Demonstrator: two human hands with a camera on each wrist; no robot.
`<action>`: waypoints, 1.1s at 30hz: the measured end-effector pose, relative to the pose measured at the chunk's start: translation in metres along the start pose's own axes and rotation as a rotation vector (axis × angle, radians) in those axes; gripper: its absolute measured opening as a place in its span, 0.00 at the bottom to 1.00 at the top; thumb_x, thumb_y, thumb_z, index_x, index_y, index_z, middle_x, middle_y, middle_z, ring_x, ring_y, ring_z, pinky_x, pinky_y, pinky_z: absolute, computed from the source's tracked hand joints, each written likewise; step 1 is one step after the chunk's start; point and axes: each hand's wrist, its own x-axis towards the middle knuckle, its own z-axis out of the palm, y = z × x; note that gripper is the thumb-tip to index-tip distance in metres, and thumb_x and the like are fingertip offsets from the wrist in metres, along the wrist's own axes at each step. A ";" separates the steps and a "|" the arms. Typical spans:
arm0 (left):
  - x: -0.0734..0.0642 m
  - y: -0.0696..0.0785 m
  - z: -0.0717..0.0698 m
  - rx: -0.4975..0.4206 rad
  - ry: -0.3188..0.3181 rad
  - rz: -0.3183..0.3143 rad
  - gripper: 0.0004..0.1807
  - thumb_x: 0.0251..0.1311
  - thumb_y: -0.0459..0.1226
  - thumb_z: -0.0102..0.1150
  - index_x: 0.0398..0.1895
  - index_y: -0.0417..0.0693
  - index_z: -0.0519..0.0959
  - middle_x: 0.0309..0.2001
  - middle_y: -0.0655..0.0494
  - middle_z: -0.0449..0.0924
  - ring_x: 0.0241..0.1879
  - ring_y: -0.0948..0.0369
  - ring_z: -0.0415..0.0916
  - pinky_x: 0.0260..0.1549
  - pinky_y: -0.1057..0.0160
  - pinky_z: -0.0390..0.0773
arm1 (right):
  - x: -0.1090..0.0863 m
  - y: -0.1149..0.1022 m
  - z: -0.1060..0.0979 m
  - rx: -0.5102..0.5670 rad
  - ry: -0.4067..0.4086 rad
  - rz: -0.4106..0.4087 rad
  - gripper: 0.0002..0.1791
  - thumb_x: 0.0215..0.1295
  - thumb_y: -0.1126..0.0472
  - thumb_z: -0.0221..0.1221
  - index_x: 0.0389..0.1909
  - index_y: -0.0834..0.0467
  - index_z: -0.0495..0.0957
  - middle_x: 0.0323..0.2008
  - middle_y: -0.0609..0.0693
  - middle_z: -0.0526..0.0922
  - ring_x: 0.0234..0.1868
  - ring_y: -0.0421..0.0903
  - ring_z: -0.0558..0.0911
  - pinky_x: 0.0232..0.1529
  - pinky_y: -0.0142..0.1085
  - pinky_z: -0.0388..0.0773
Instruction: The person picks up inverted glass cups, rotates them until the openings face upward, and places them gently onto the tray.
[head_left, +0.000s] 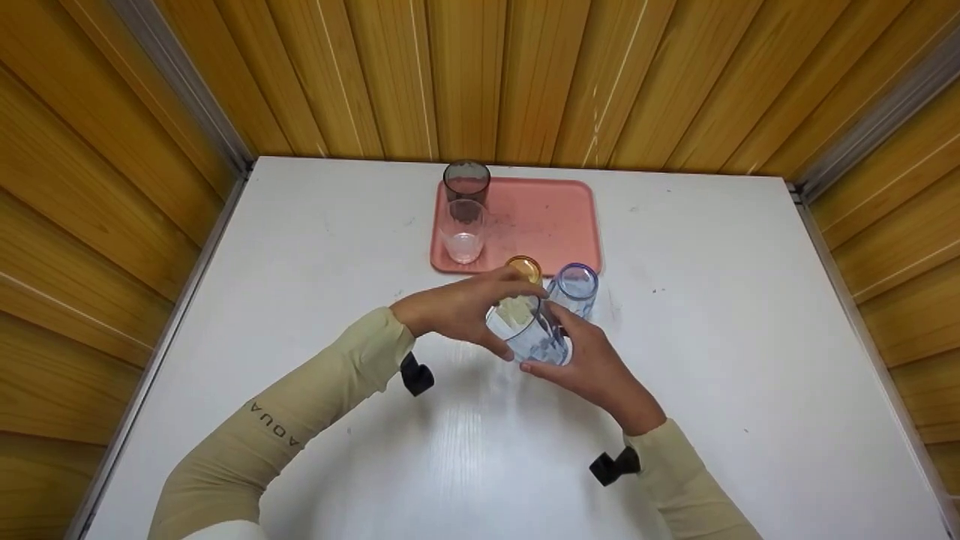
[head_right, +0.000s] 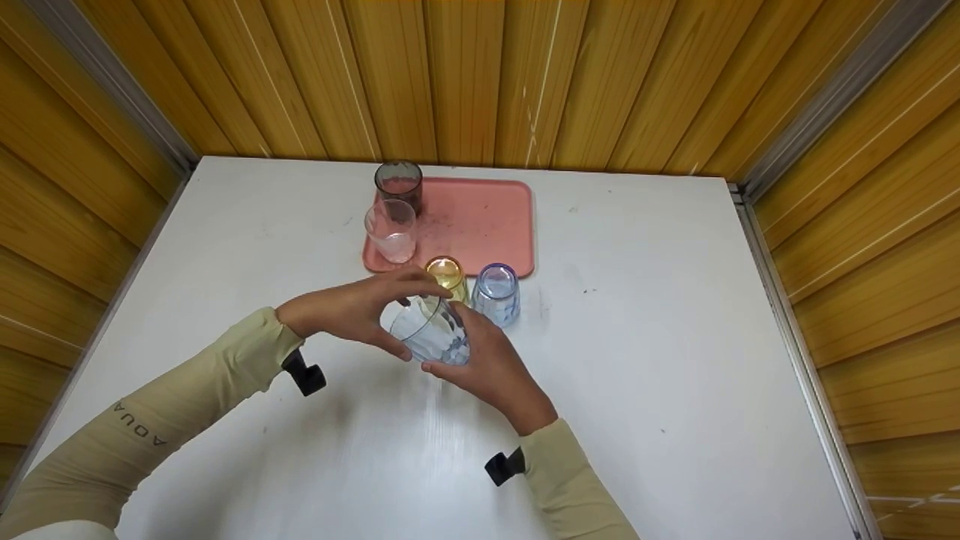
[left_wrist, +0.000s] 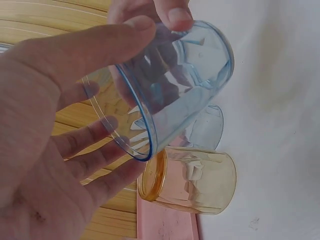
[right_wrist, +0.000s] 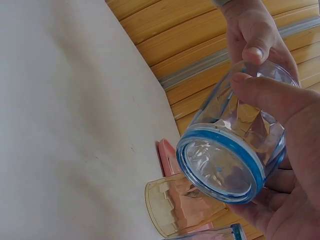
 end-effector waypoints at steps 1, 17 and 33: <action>0.000 0.000 0.000 0.004 0.000 -0.002 0.47 0.41 0.41 0.78 0.69 0.65 0.65 0.63 0.55 0.63 0.59 0.61 0.66 0.59 0.64 0.74 | 0.000 0.000 0.000 -0.001 0.006 -0.002 0.52 0.46 0.39 0.72 0.71 0.48 0.58 0.62 0.47 0.73 0.59 0.47 0.75 0.60 0.46 0.76; -0.001 0.011 -0.001 0.057 0.141 -0.034 0.40 0.52 0.56 0.66 0.69 0.68 0.64 0.68 0.62 0.62 0.64 0.59 0.67 0.64 0.55 0.70 | 0.000 0.003 0.004 0.048 0.067 0.008 0.51 0.47 0.44 0.73 0.70 0.52 0.58 0.65 0.49 0.70 0.66 0.51 0.72 0.65 0.46 0.70; 0.002 0.026 0.002 0.250 0.160 -0.103 0.40 0.51 0.58 0.65 0.69 0.66 0.65 0.64 0.60 0.66 0.59 0.59 0.70 0.60 0.52 0.74 | 0.001 0.007 0.007 0.112 0.093 0.029 0.51 0.45 0.41 0.73 0.70 0.46 0.58 0.68 0.46 0.67 0.69 0.51 0.69 0.66 0.46 0.68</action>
